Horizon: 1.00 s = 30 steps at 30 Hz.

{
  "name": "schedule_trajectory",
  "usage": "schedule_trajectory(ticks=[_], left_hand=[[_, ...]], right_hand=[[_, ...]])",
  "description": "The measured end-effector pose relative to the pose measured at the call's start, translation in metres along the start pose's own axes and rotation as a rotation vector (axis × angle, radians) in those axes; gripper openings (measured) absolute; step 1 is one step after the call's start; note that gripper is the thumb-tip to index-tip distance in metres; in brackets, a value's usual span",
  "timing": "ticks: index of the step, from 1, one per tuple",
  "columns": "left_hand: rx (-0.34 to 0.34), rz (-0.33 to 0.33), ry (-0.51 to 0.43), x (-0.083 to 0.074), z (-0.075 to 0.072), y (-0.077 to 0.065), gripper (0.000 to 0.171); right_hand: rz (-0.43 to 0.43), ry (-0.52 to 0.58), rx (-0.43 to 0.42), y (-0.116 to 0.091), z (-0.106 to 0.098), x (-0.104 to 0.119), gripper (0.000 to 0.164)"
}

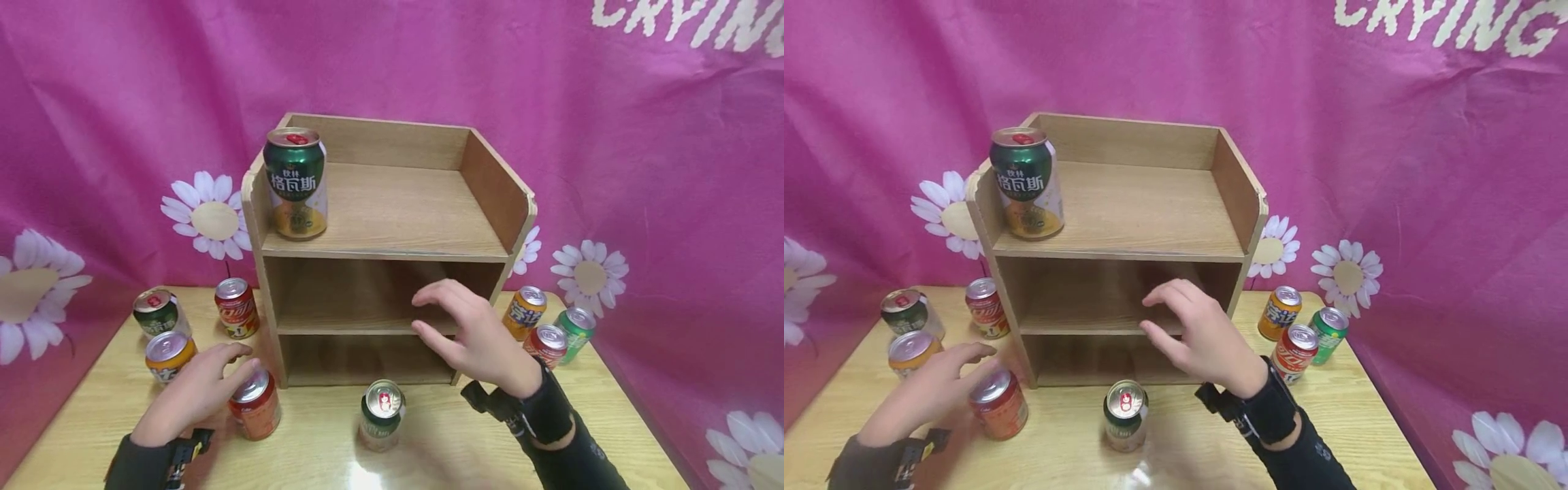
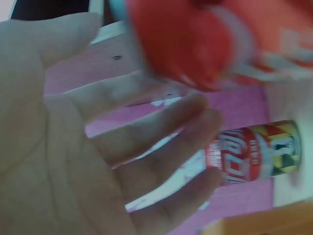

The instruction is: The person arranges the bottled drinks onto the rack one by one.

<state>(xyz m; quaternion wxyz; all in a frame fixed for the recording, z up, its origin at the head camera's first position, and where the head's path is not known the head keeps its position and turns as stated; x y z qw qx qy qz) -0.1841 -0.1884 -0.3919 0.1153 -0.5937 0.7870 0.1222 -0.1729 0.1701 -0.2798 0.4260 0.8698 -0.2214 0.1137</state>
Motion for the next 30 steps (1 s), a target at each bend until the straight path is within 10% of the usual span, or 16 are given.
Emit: schedule_trajectory(ticks=[8,20,30], left_hand=[[0.014,0.022,-0.186,0.023,0.025,-0.013,0.057],[0.109,0.312,-0.704,0.048,0.056,-0.007,0.054],[0.328,0.25,-0.954,0.045,0.073,0.003,0.064]], right_hand=[[0.228,0.022,0.051,-0.063,0.014,-0.033,0.023],[0.522,0.12,0.122,-0.098,0.025,-0.057,0.014],[0.58,0.175,0.112,-0.105,0.025,-0.072,0.014]])
Point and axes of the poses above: each hand's wrist, its own y-axis towards the middle knuckle, its own z-axis out of the palm, x = y × z, the point moved 2 cm from there along y, towards the middle knuckle, and after that the axes turned 14 degrees about y, right-handed, at the moved point
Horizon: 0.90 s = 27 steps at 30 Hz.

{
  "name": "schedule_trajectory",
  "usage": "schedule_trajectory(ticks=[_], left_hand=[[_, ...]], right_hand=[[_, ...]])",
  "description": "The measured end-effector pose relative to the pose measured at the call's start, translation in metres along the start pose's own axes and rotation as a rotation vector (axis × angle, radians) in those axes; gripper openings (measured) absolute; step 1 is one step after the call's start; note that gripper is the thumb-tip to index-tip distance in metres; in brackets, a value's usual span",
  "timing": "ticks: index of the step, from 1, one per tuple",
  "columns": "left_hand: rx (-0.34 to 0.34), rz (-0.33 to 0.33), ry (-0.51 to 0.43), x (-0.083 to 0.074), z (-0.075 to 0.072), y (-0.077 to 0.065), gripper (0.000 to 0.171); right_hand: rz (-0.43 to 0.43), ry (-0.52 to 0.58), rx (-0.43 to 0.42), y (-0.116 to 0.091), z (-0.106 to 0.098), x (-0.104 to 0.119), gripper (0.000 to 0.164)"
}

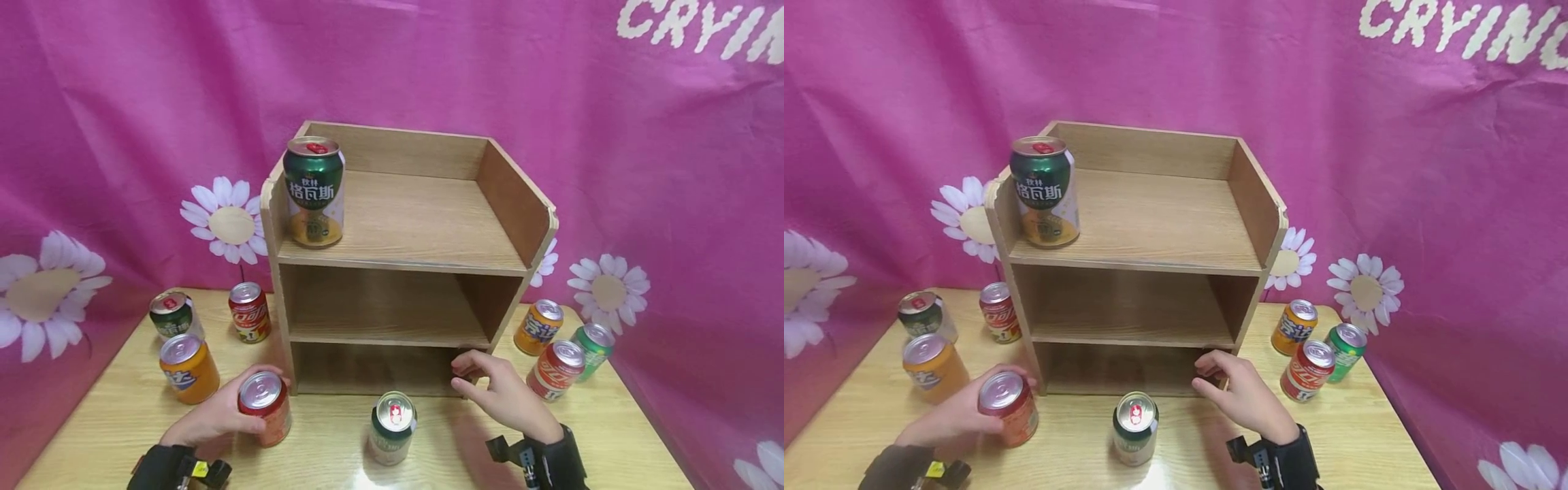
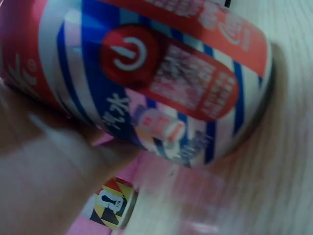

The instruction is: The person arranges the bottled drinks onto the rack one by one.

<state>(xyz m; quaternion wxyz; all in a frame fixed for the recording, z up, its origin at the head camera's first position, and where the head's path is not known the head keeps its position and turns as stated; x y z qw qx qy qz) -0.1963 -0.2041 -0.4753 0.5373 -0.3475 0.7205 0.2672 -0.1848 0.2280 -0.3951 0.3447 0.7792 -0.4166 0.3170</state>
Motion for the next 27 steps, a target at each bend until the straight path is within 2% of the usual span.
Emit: schedule_trajectory(ticks=[4,8,12,16,23,27], left_hand=[[-0.01,0.064,0.012,0.0041,0.0024,0.0027,0.071],[-0.033,0.09,0.025,0.0085,0.0024,0.0028,0.075],[-0.055,0.06,0.027,0.0092,0.0022,0.0026,0.076],[-0.075,0.065,0.032,0.0098,0.0062,0.0026,0.079],[-0.113,-0.056,0.08,0.0069,0.0097,0.0068,0.075],[-0.141,-0.069,0.087,0.0064,0.0104,0.0082,0.076]], right_hand=[[0.033,0.014,0.009,-0.0019,-0.0005,-0.0043,0.015],[0.014,-0.003,-0.004,-0.0018,-0.0017,-0.0072,0.015],[-0.006,-0.011,-0.012,0.0001,-0.0024,-0.0087,0.015],[0.006,-0.008,-0.012,0.0001,-0.0025,-0.0095,0.017],[-0.011,-0.016,-0.012,0.0001,-0.0025,-0.0095,0.016],[-0.009,-0.031,-0.011,-0.0001,-0.0023,-0.0083,0.015]])
Point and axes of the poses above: each hand's wrist, its own y-axis towards the middle knuckle, its own z-axis out of the palm, x = y × z, the point moved 2 cm from there along y, towards the middle knuckle, and after that the axes turned 14 degrees about y, right-handed, at the moved point
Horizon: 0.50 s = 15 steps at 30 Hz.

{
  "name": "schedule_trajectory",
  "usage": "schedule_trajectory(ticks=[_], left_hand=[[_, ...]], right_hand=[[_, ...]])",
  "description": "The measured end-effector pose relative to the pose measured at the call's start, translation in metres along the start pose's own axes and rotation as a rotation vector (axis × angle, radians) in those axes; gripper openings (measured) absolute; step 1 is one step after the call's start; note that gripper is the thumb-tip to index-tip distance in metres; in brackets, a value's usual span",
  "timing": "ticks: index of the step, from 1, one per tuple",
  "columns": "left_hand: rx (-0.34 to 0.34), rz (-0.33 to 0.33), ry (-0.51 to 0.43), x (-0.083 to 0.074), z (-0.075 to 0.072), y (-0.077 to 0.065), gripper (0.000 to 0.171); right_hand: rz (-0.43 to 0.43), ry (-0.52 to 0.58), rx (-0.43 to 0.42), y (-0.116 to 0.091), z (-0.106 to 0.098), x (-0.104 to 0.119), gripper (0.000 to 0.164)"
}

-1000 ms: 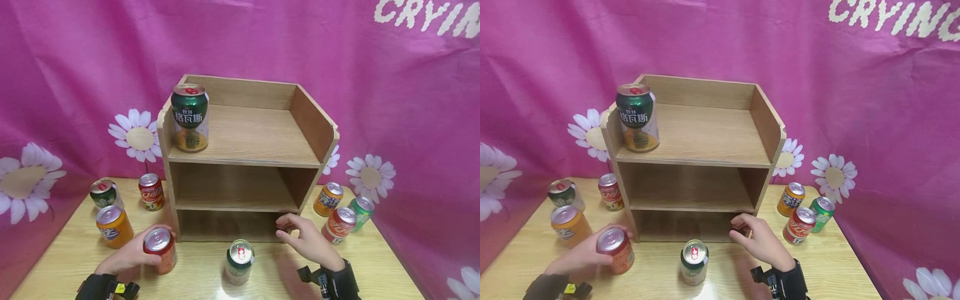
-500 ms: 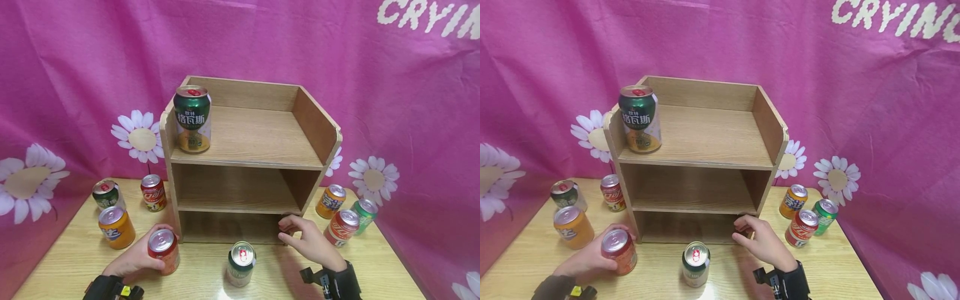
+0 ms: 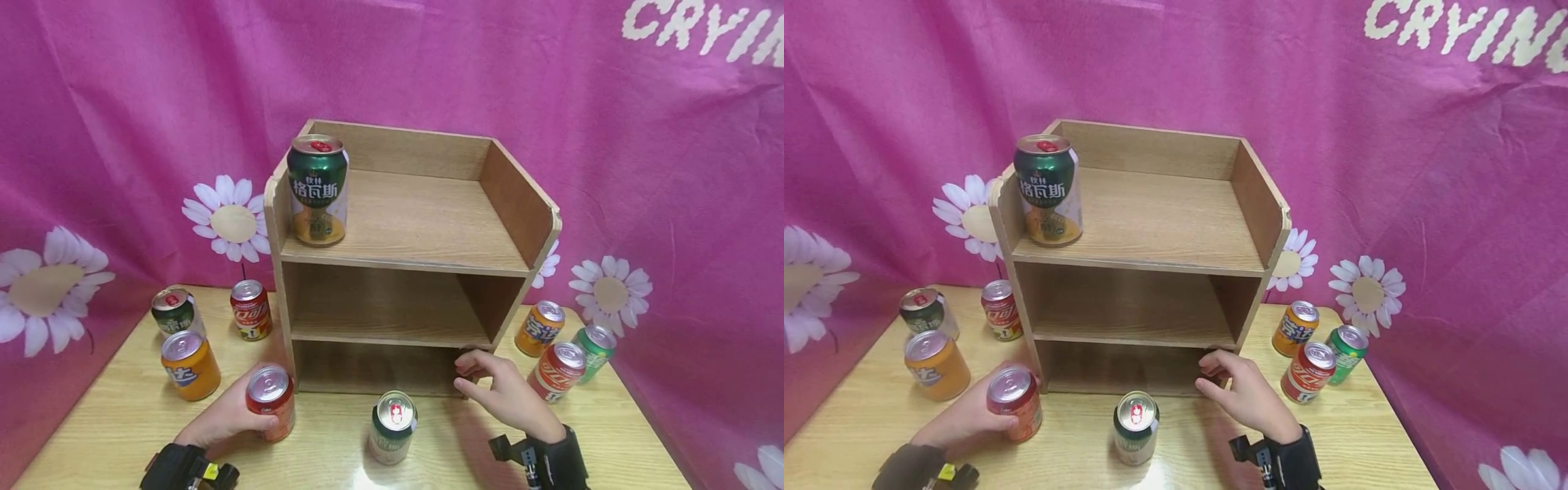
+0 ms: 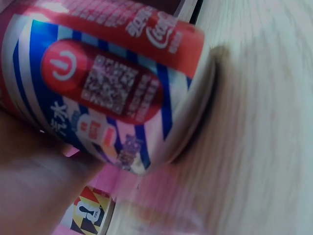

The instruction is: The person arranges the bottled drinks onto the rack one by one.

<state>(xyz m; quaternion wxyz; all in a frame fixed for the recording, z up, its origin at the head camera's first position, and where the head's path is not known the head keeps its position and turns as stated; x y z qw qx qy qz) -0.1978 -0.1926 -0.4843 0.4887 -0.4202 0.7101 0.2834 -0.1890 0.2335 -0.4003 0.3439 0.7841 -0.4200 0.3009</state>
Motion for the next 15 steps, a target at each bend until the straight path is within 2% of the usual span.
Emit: schedule_trajectory(ticks=[5,9,12,15], left_hand=[[-0.025,0.025,-0.007,0.0,0.001,0.0,0.073],[-0.051,0.062,-0.016,-0.006,0.002,-0.001,0.07],[-0.089,0.118,0.008,-0.018,0.001,-0.003,0.07],[-0.13,0.13,0.029,-0.036,0.0,-0.006,0.072]], right_hand=[[0.02,-0.01,0.008,0.0,0.0,0.002,0.016],[0.018,-0.059,0.029,0.0,0.001,0.005,0.017],[0.022,-0.094,0.055,-0.001,0.002,0.007,0.021],[0.025,-0.12,0.07,-0.002,0.003,0.008,0.023]])
Point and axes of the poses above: each hand's wrist, its own y-axis towards the middle knuckle, its own z-axis out of the palm, x = y × z, the point moved 2 cm from there along y, towards the middle knuckle, and after that the axes turned 14 degrees about y, right-handed, at the moved point
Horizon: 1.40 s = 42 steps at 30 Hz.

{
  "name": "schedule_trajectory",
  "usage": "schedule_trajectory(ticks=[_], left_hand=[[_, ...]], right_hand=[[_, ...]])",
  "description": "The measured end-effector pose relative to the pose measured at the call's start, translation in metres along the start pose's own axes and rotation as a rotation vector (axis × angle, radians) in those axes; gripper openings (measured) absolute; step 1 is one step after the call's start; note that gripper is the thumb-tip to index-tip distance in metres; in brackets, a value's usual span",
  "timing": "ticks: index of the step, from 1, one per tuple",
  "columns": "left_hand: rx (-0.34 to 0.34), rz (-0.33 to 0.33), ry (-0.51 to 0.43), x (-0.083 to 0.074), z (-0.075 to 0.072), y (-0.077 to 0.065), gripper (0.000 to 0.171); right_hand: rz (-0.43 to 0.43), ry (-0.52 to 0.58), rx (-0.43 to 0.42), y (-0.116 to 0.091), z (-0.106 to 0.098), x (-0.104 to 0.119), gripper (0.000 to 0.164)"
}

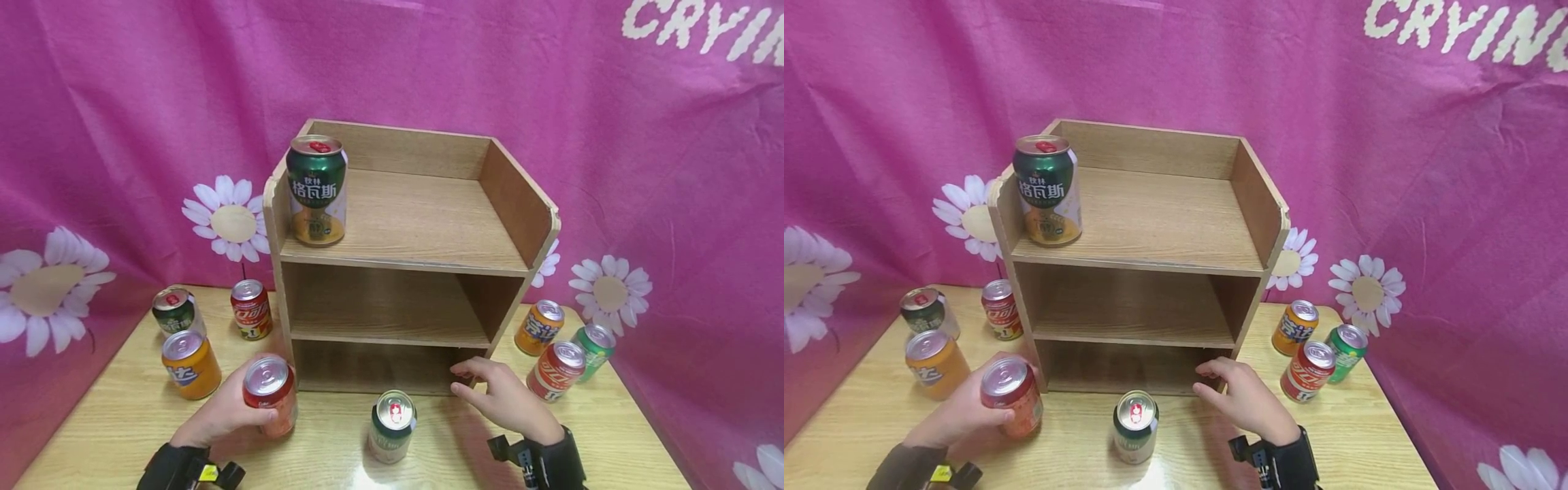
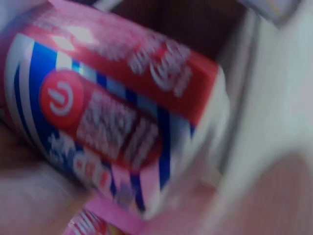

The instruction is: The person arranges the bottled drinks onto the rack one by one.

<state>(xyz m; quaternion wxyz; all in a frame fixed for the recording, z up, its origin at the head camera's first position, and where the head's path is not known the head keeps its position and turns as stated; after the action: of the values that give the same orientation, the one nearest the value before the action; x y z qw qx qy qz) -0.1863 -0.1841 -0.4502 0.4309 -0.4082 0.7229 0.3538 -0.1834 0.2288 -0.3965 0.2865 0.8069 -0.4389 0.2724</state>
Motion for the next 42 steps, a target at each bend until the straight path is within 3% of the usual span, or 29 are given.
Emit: schedule_trajectory(ticks=[6,11,18,21,29,42], left_hand=[[-0.116,-0.009,0.004,-0.043,-0.001,-0.004,0.068],[-0.157,0.073,-0.031,-0.079,-0.003,-0.002,0.063],[-0.059,0.163,-0.094,-0.125,-0.006,0.015,0.06],[-0.035,0.175,-0.063,-0.141,-0.003,0.023,0.063],[-0.018,0.219,0.026,-0.18,0.007,0.046,0.067],[0.04,0.248,-0.01,-0.233,0.013,0.084,0.066]], right_hand=[[-0.014,-0.015,0.016,0.001,0.003,0.002,0.022],[-0.023,-0.002,0.029,0.001,0.005,0.001,0.021],[-0.029,0.011,0.019,0.002,0.004,-0.002,0.021],[-0.03,0.012,0.014,0.001,0.004,-0.002,0.022],[-0.01,0.026,0.022,0.001,0.003,-0.003,0.025],[-0.016,0.034,0.013,0.001,0.002,-0.005,0.023]])
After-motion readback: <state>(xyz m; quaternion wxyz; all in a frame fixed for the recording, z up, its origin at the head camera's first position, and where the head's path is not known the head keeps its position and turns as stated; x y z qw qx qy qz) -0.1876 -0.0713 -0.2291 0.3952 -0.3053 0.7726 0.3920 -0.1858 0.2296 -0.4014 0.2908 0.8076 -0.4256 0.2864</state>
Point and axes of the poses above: each hand's wrist, its own y-axis towards the middle knuckle, its own z-axis out of the palm, x = y × z, the point moved 2 cm from there along y, towards the middle knuckle, and after that the axes turned 14 degrees about y, right-handed, at the moved point
